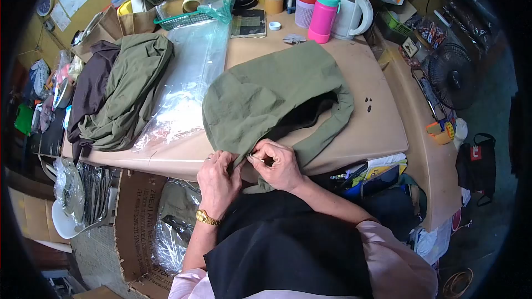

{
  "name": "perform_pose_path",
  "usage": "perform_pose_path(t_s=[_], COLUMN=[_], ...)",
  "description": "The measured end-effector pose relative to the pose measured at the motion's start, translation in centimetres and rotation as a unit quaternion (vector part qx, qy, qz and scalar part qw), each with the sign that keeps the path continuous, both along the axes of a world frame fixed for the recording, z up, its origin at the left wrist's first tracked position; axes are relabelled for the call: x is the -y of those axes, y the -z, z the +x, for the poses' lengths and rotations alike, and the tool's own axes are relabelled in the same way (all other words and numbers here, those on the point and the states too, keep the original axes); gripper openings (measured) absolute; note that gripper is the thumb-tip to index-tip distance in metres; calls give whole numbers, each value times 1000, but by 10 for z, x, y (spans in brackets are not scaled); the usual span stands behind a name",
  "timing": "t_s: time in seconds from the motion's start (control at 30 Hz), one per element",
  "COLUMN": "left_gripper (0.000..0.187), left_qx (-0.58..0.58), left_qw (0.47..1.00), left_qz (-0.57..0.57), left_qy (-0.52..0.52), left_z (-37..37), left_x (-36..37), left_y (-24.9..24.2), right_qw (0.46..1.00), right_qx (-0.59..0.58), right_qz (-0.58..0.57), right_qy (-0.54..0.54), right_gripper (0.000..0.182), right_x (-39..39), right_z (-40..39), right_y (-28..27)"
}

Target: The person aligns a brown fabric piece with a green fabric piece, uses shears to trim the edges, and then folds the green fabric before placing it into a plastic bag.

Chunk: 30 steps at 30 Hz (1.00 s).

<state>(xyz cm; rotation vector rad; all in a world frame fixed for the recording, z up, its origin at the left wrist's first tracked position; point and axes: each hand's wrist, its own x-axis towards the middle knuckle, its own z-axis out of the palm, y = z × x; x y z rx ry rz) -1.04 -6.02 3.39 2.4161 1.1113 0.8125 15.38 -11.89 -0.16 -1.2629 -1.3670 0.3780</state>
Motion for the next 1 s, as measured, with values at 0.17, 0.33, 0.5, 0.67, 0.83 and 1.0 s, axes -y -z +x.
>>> perform_pose_path(t_s=[0.17,0.33,0.5,0.67,0.83,1.0], left_gripper=[14,14,23,64,78,30], left_qx=[9,-2,5,100,136,246], left_qw=[1000,999,998,988,985,960], left_qz=[-23,-15,-5,-115,99,-122], left_qy=[-2,-37,-61,13,-46,-53], left_z=[-14,-28,-53,-73,-12,12], left_x=[-2,-8,-21,-44,-106,-169], left_y=[2,-1,3,-20,-8,10], right_qw=[994,928,855,944,974,968], right_qx=[-88,220,315,-15,102,-150], right_qz=[-46,-26,-65,-278,-60,-189], right_qy=[45,299,407,178,193,70], right_gripper=[12,7,4,19,36,11], right_x=[0,19,68,110,11,-55], right_z=[37,106,153,222,233,247], right_y=[8,-27,-45,-51,-47,-30])
